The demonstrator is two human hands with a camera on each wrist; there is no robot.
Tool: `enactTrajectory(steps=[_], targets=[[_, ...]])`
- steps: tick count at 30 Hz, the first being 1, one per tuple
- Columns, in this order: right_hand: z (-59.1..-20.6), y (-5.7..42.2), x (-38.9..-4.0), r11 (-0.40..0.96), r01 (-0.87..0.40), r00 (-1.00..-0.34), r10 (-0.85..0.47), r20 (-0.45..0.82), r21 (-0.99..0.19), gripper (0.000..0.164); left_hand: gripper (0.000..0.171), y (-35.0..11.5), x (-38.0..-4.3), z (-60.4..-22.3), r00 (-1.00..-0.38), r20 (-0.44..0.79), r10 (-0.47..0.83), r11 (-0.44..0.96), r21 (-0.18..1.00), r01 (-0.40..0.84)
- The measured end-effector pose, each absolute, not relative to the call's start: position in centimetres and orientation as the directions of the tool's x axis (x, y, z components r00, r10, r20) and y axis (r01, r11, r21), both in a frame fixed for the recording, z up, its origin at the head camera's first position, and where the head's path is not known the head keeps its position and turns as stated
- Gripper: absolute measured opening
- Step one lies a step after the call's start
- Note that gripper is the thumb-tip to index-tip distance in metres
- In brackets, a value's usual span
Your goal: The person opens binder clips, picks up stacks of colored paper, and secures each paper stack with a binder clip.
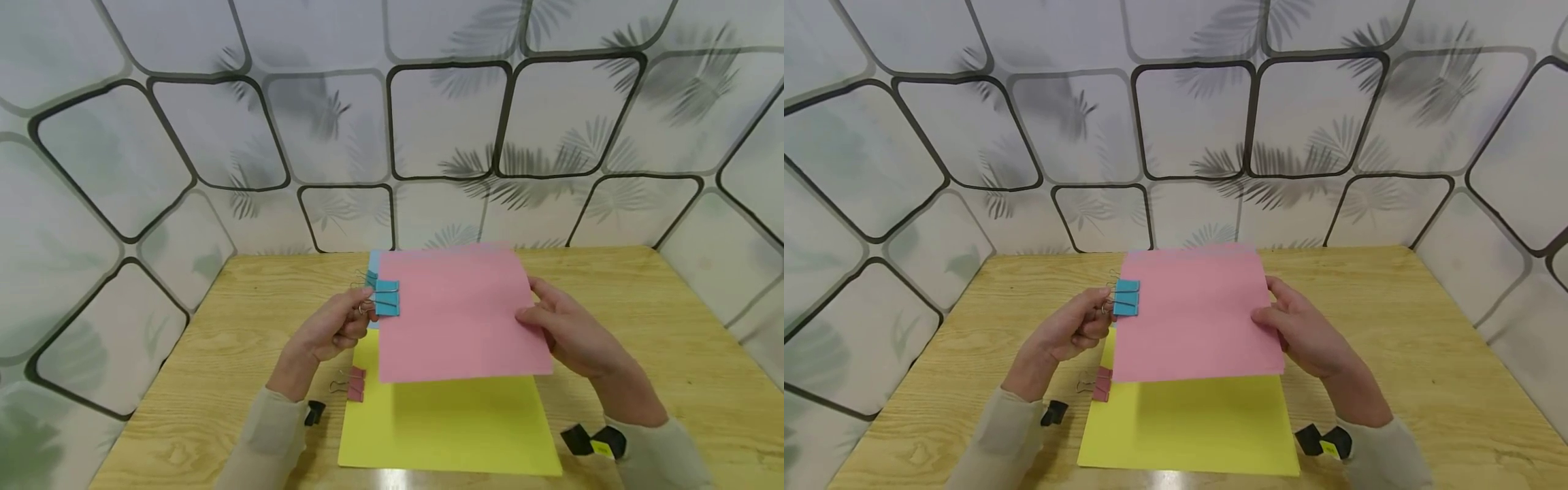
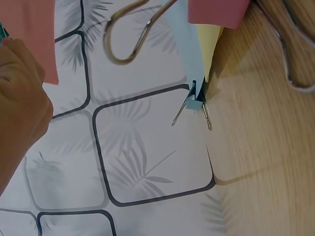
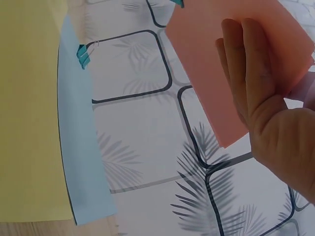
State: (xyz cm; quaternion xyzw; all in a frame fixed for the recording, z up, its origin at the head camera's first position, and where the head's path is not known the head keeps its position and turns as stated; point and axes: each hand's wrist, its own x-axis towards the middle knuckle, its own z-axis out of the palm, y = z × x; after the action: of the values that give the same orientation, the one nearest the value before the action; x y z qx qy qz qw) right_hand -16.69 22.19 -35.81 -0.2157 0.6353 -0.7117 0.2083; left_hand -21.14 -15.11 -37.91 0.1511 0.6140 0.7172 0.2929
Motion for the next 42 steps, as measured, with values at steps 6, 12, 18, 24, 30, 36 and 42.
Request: enactTrajectory(steps=[6,12,18,24,30,36,42], targets=[[-36.7,22.1,-17.4,-0.128,0.082,-0.831,-0.556,0.002,-0.988,0.049,0.038,-15.0,-20.9,-37.4,-0.776,-0.182,0.603,0.056,0.981,-0.186],[-37.4,21.6,-17.6,0.06,-0.028,-0.917,-0.4,0.002,-0.998,0.042,0.033,-14.8,-20.9,-37.2,-0.826,-0.156,0.541,0.164,0.983,-0.078],[-37.5,21.3,-17.5,0.247,-0.113,-0.959,-0.281,0.041,-0.962,0.038,0.037,-14.8,-20.9,-37.2,-0.89,-0.101,0.445,0.261,0.965,0.021],[-37.5,21.5,-17.6,0.255,-0.09,-0.965,-0.261,0.021,-0.963,0.042,0.041,-15.1,-20.8,-37.0,-0.893,-0.107,0.436,0.278,0.96,0.021],[-37.5,22.2,-17.6,0.189,-0.099,-0.958,-0.285,0.042,-0.977,0.045,0.039,-16.0,-20.8,-36.7,-0.814,-0.133,0.566,0.318,0.946,0.067],[-37.6,22.5,-17.7,0.164,-0.097,-0.956,-0.29,0.046,-0.982,0.045,0.044,-16.2,-20.7,-36.6,-0.81,-0.124,0.573,0.314,0.946,0.077],[-37.5,22.6,-17.8,0.217,-0.095,-0.962,-0.269,0.034,-0.972,0.042,0.047,-15.9,-20.7,-36.5,-0.869,-0.091,0.486,0.275,0.96,0.053]])
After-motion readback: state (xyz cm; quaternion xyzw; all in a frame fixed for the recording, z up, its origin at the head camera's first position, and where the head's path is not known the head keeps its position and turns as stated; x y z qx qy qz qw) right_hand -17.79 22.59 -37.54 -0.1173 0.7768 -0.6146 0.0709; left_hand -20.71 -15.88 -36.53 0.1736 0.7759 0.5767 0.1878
